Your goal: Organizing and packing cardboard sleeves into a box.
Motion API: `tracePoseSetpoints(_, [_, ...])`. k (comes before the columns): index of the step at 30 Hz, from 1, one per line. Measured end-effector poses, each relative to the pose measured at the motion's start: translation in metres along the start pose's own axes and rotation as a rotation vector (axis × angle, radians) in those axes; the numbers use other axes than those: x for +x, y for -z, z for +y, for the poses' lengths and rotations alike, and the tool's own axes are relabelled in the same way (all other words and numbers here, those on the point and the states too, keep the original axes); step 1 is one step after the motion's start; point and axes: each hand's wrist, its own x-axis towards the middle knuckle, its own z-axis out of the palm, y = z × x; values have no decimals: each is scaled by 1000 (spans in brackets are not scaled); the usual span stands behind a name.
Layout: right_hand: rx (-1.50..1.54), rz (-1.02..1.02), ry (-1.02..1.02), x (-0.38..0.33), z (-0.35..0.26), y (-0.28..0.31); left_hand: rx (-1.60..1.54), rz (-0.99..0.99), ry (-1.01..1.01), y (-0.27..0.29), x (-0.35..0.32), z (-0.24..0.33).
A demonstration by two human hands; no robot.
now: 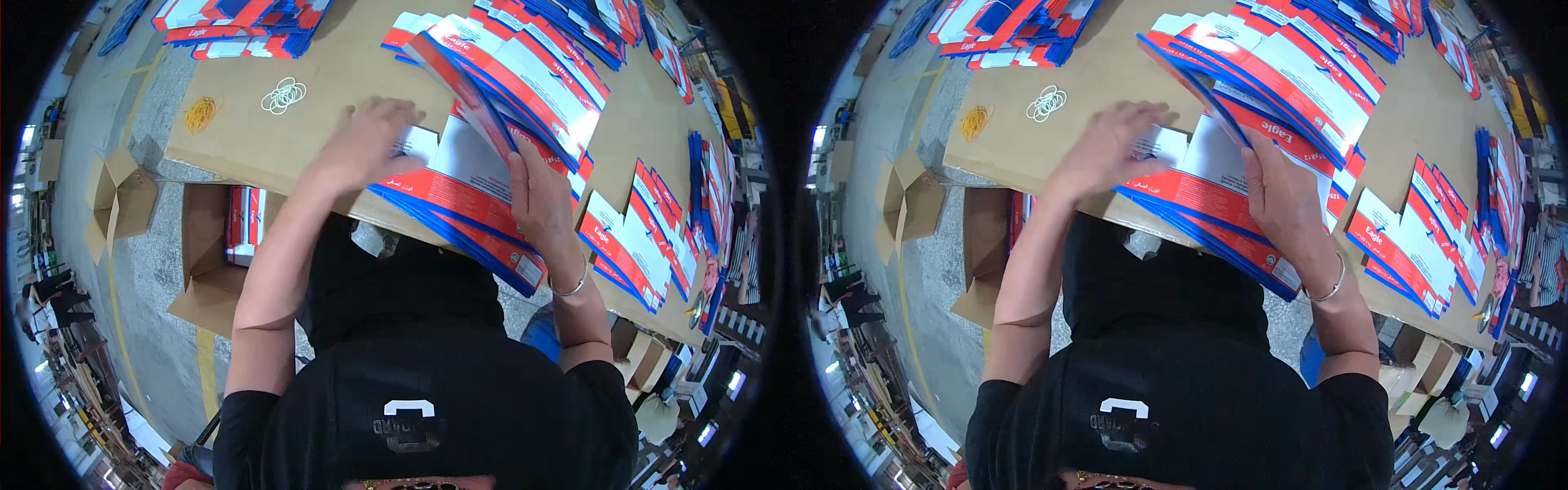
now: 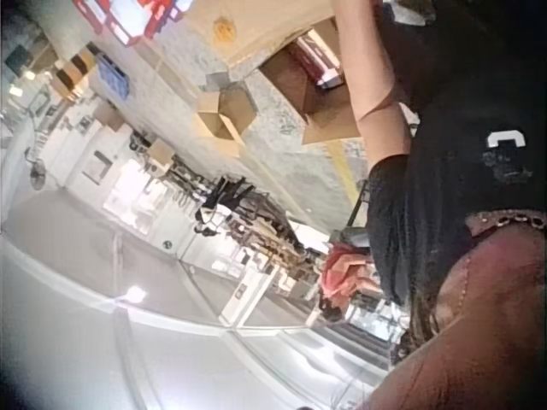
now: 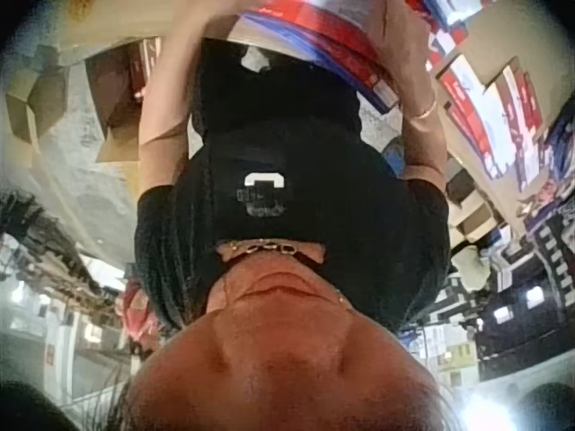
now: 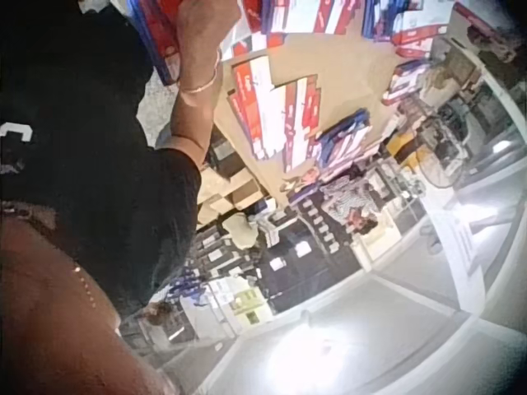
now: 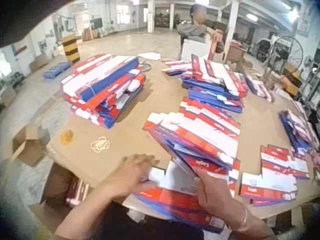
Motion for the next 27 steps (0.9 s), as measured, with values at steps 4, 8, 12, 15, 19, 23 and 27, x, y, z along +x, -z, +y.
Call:
tracePoseSetpoints(4, [-39,26,52,-3,2,-3,385,-292,-176,-23,2,2])
tracePoseSetpoints(8, [-22,27,7,-4,3,-2,272,-413,-96,-15,10,12])
tracePoseSetpoints(12, [-20,62,33,-5,4,-5,166,-137,-251,-22,9,4])
tracePoseSetpoints(15, [-27,50,28,-6,6,-8,83,-27,-281,-27,7,-1])
tracePoseSetpoints(19, [-4,93,129,-6,4,-13,-43,173,-362,-31,8,-4])
tracePoseSetpoints(23, [-22,83,152,-8,2,-15,-62,190,-379,-34,8,-8])
tracePoseSetpoints(27, [-37,67,148,-9,1,-15,-88,230,-422,-33,5,-11])
